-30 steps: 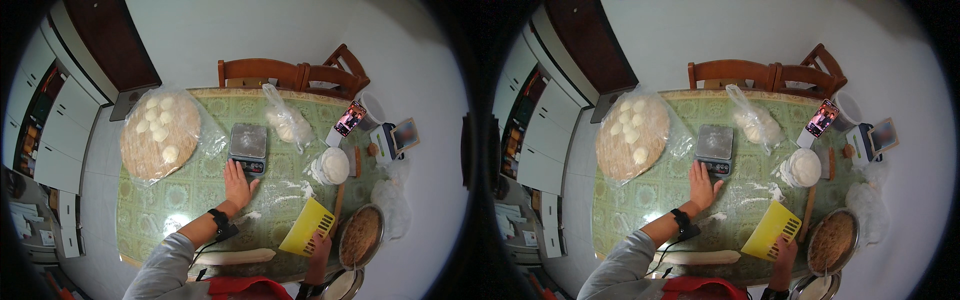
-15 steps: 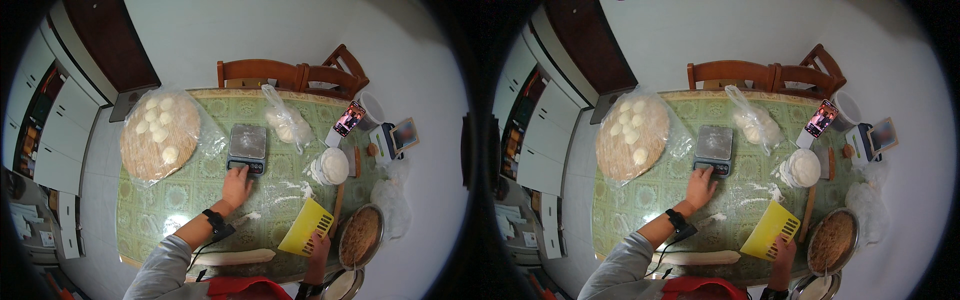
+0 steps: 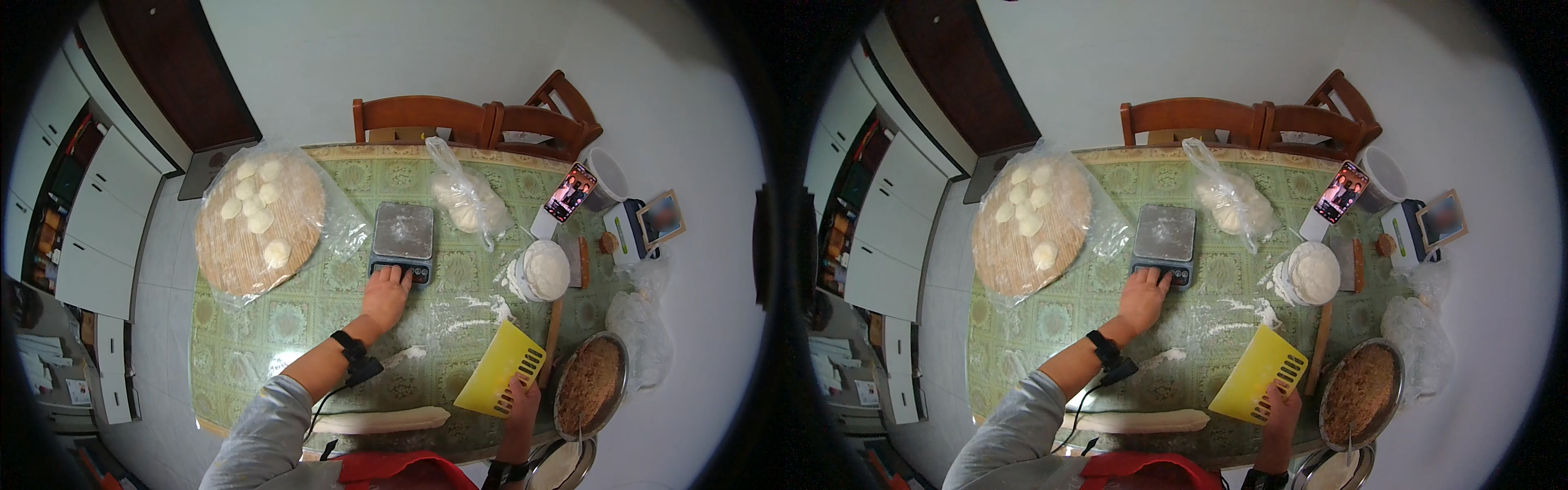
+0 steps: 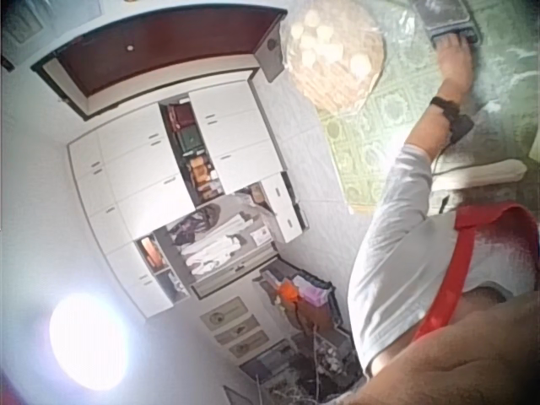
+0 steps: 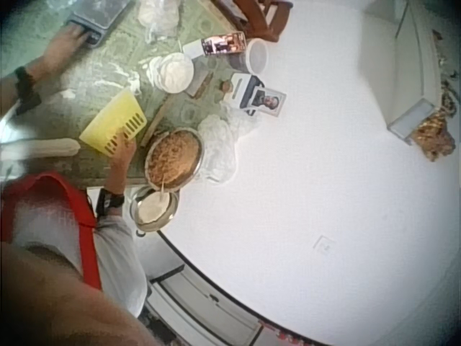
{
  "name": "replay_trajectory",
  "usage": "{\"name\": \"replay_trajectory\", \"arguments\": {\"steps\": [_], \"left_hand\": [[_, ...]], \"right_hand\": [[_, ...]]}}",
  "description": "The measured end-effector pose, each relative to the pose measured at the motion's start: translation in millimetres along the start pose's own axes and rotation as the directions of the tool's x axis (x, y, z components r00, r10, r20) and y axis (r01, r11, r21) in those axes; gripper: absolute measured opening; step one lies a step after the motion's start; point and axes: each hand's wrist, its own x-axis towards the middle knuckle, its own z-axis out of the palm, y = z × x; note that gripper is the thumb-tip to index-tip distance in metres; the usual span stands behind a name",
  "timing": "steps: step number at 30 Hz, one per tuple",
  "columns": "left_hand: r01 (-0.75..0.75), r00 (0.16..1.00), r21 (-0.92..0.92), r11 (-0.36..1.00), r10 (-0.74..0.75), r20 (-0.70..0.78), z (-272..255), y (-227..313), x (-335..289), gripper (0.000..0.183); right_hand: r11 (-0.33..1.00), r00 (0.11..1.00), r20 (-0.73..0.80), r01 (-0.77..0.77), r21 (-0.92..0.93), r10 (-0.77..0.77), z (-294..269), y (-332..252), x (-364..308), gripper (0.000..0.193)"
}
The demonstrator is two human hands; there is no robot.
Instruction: The person prepares dough by removing it from a plastic bag, kneading it on a floured table, and rolling it into a long cylindrical shape. The person uses a scraper to cut the dough and a rolling pin to shape it.
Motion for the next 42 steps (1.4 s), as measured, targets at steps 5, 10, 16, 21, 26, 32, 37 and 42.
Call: {"name": "replay_trajectory", "arguments": {"steps": [5,10,16,21,26,32,37,42], "left_hand": [[-0.109,0.991,0.135,0.985,0.097,0.094,-2.6,4.1,7.4,0.029],[-0.073,0.985,0.112,0.991,0.055,0.161,-5.3,9.1,13.9,0.028],[0.044,0.996,-0.215,0.976,-0.027,0.081,-38.3,27.4,-42.5,0.025],[0.368,0.898,-0.793,0.485,0.036,0.438,-83.8,32.5,-104.3,0.031],[0.584,0.802,-0.8,-0.138,-0.049,0.595,-117.9,23.0,-158.9,0.036],[0.585,0.764,-0.743,-0.326,-0.087,0.639,-140.1,23.7,-216.8,0.03],[0.569,0.783,-0.742,-0.355,-0.042,0.62,-147.0,33.6,-244.4,0.02],[0.525,0.715,-0.727,-0.442,-0.234,0.658,-157.7,34.9,-261.6,0.015]], "right_hand": [[0.996,0.998,-0.013,-0.057,-0.063,0.056,6.3,-11.3,-7.0,0.023],[0.995,1.0,0.009,-0.012,-0.1,0.013,11.9,-19.1,-18.3,0.023],[0.999,1.0,-0.01,0.028,-0.037,-0.028,5.5,-15.8,-26.4,0.022],[1.0,1.0,-0.007,0.001,0.007,-0.001,17.0,-16.1,-39.1,0.02],[0.999,0.96,0.277,-0.035,-0.034,0.043,50.4,-3.8,-65.9,0.021],[1.0,0.897,0.441,-0.024,-0.011,0.026,79.6,12.3,-90.0,0.017],[0.999,0.858,0.513,0.003,-0.045,0.021,101.7,17.4,-102.0,0.018],[0.977,0.802,0.598,0.128,-0.173,0.001,118.8,31.1,-112.8,0.017]]}}
